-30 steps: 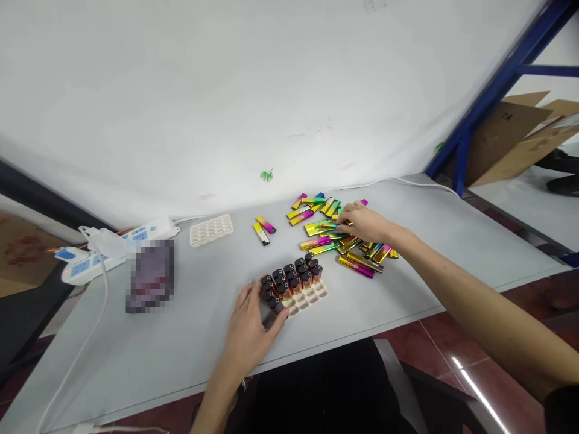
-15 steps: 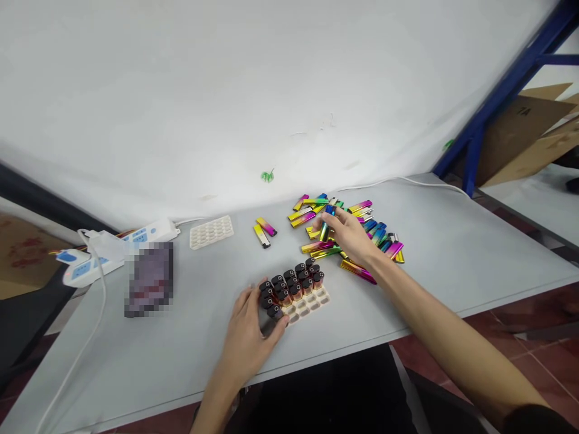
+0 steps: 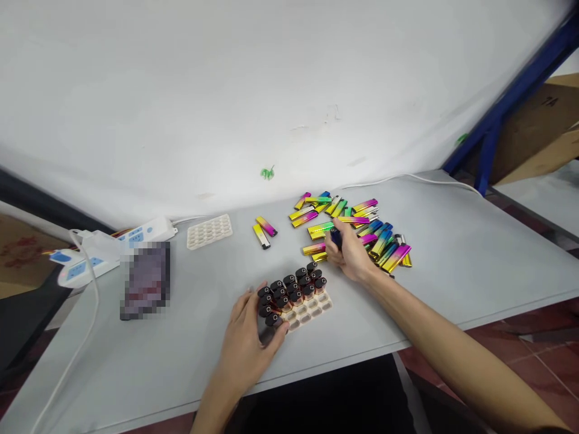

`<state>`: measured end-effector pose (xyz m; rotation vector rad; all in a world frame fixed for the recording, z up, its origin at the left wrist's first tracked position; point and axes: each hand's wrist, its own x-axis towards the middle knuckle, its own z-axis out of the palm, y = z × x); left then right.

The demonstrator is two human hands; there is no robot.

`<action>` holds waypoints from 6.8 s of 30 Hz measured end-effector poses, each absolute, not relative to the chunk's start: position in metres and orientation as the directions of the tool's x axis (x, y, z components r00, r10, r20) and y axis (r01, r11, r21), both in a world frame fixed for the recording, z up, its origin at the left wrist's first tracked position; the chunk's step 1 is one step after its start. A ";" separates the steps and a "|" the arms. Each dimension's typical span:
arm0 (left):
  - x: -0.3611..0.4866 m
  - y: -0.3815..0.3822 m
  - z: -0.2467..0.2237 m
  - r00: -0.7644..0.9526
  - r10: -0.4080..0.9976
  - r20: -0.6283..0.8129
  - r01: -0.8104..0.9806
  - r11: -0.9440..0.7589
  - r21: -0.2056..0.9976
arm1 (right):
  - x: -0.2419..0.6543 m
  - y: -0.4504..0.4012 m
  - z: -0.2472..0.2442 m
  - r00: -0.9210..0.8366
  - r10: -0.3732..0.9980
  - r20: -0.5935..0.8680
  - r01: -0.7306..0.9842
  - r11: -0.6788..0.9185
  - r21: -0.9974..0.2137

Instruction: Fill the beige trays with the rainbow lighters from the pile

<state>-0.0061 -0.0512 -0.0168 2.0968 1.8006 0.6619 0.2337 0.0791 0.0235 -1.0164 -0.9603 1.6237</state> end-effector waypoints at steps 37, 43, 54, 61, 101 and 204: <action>-0.002 -0.050 -0.013 0.090 0.990 0.113 0.833 -0.137 0.535 | 0.238 0.075 0.023 -0.018 0.977 0.214 0.160 0.214 -0.964; -0.003 -0.050 -0.010 0.098 0.986 0.134 0.819 -0.156 0.552 | 0.259 0.049 0.051 0.033 0.933 0.359 0.361 0.324 -0.874; -0.003 -0.051 -0.010 0.136 0.982 0.132 0.795 -0.187 0.577 | 0.230 -0.035 0.057 -0.368 0.736 0.568 0.427 0.676 -0.600; -0.003 -0.049 -0.011 0.140 0.978 0.155 0.792 -0.205 0.575 | 0.211 -0.033 0.030 -0.492 0.700 0.517 0.594 0.704 -0.389; -0.005 -0.048 -0.016 0.121 0.977 0.177 0.818 -0.199 0.540 | 0.353 0.048 0.041 -0.107 0.990 0.095 0.344 0.127 -0.930; -0.005 -0.048 -0.017 0.108 0.985 0.134 0.827 -0.164 0.538 | 0.304 0.032 0.065 -0.084 0.918 0.388 0.933 0.209 -0.292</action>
